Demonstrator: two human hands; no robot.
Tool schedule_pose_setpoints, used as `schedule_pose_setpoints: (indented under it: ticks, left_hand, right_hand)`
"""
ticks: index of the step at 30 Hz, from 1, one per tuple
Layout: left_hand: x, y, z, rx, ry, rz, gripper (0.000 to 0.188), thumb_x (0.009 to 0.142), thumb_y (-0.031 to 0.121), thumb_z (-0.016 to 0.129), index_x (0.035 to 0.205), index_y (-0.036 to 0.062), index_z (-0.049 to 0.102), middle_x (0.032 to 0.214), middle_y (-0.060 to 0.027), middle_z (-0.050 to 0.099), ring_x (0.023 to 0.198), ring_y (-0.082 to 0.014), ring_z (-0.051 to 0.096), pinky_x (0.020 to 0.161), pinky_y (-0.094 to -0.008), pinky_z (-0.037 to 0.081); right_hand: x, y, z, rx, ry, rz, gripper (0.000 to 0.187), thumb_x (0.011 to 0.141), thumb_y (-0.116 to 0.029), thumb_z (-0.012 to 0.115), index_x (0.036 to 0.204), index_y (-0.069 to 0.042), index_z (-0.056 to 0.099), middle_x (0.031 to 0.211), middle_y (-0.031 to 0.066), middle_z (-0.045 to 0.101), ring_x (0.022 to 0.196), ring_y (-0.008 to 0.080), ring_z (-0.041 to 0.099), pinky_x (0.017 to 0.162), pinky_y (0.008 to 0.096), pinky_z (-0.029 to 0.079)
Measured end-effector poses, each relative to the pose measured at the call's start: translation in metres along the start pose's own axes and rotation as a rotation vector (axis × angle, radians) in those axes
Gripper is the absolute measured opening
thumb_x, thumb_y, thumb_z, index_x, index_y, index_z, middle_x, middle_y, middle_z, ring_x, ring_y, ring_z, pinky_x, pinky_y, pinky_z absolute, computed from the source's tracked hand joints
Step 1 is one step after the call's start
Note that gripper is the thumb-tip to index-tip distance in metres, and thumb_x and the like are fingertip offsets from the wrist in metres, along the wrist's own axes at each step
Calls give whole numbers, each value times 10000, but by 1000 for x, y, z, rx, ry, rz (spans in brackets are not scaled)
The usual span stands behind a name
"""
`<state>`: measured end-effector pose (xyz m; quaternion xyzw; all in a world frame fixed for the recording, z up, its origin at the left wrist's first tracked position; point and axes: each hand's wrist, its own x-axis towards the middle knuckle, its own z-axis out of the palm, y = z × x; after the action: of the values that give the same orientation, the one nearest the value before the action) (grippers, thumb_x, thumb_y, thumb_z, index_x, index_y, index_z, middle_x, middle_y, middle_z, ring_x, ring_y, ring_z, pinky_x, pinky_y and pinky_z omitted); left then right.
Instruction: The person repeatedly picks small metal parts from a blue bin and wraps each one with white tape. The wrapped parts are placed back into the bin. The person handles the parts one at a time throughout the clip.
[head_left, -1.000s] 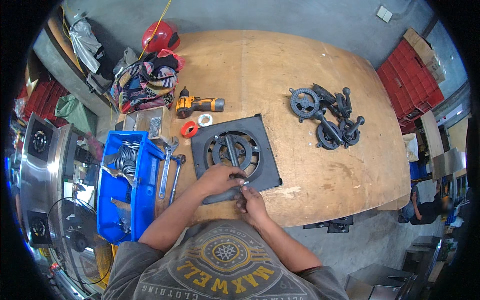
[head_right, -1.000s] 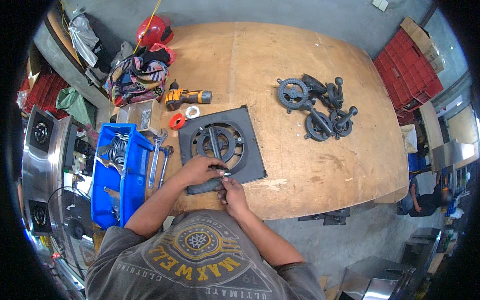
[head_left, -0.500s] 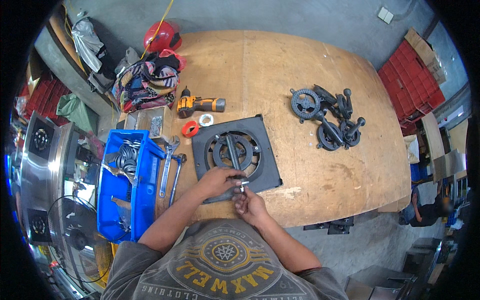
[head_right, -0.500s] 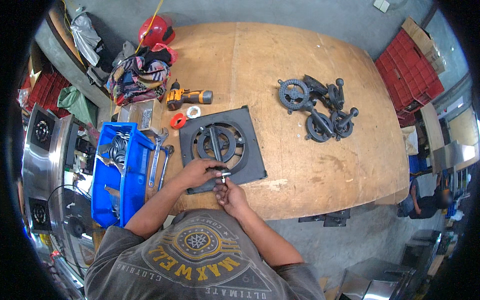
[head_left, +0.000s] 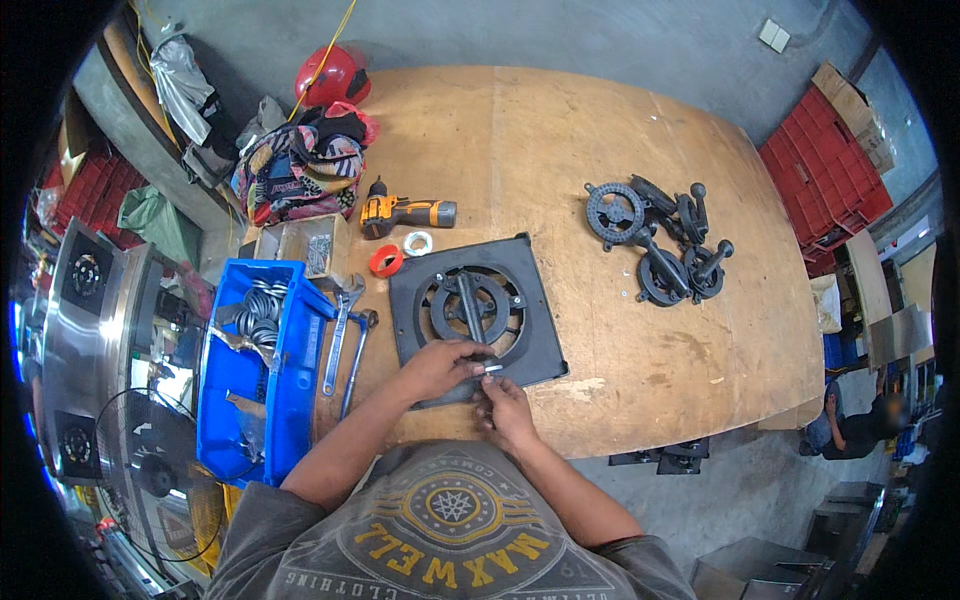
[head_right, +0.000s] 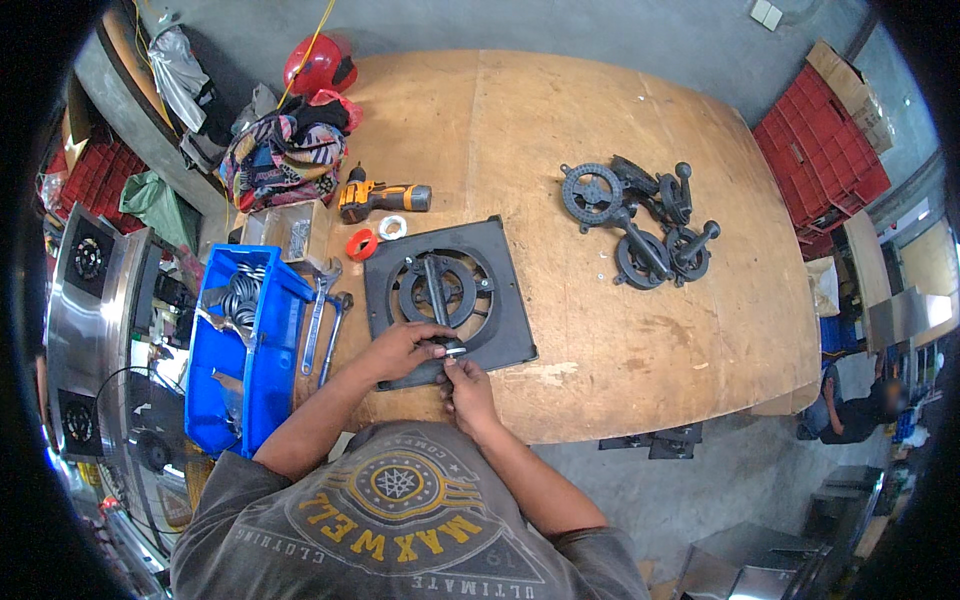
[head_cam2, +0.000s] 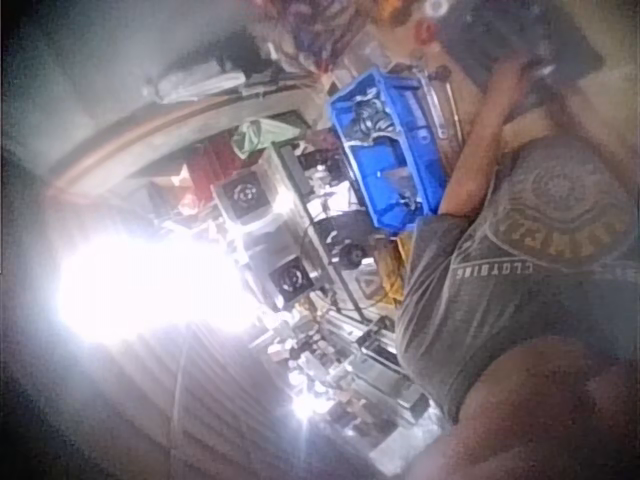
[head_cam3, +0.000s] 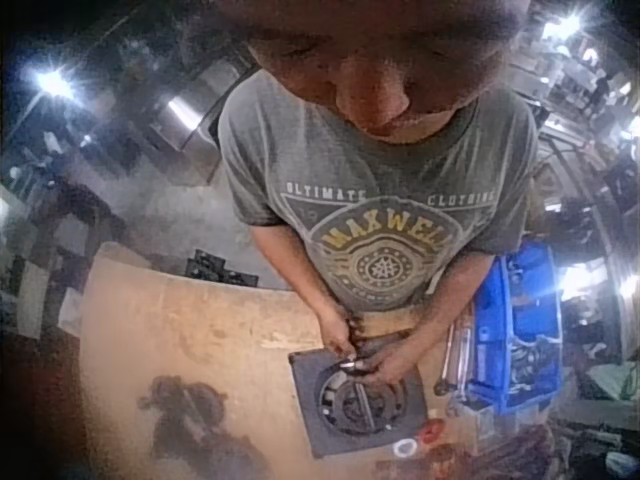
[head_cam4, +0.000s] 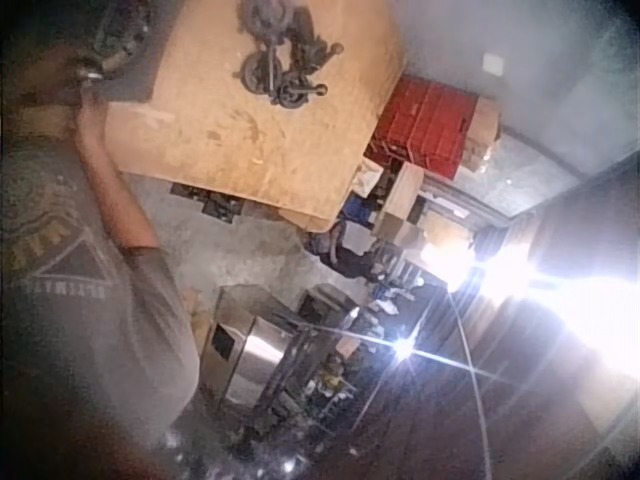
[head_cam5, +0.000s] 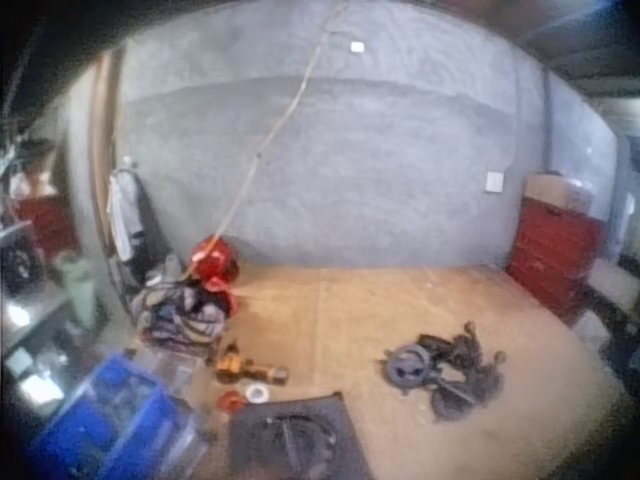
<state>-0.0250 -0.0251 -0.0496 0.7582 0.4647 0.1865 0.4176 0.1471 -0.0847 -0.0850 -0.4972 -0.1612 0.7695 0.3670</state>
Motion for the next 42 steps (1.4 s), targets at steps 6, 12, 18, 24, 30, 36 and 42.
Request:
schedule_pose_setpoints:
  ticks: [6,12,18,24,30,36,42]
  left_hand:
    - [1,-4,2,-52,-17,-53,354,918,241,632,1250,118,627,1137,-171,669,1049,-353,641,912,-421,495]
    - [1,-6,5,-94,25,-17,351,909,219,650,1241,107,634,1091,-177,679,992,-320,668,856,-402,520]
    - [0,-4,3,-113,-9,-84,347,907,214,660,1240,120,638,1059,-165,680,905,-275,680,801,-377,529]
    - [1,-7,5,-131,7,-51,350,916,215,652,1252,122,631,1064,-160,678,900,-290,678,801,-377,527]
    - [0,-8,5,-51,24,-25,342,916,172,650,1252,110,632,1087,-145,682,895,-246,679,807,-358,531]
    - [1,-4,3,-153,-15,-91,357,913,208,656,1254,108,628,1109,-157,668,947,-267,683,838,-368,535]
    - [1,-4,4,-141,-10,-92,350,911,181,655,1253,110,629,1133,-155,670,958,-256,682,848,-347,533]
  right_hand:
    - [-1,-1,-2,89,-57,82,265,1028,-317,475,1020,-64,551,751,47,575,540,113,500,407,239,338]
    - [4,3,-3,-8,11,-60,258,1010,-309,514,1001,-53,549,767,62,582,537,127,517,417,254,364]
    - [9,7,-9,-518,93,-327,304,1015,-328,499,995,-37,588,748,52,588,577,134,540,462,268,386]
    - [13,7,-18,306,-133,182,301,1006,-320,523,970,-34,609,742,52,587,626,120,525,529,285,418]
    - [14,21,-9,-431,85,-374,318,1031,-355,453,969,-68,574,723,49,564,609,143,515,512,275,396]
    - [9,12,-12,384,-125,183,279,1014,-339,505,903,-84,532,717,41,554,598,136,516,507,269,392]
    - [10,19,-6,-379,108,-342,313,1032,-361,437,935,-87,554,702,36,548,580,154,507,498,286,376]
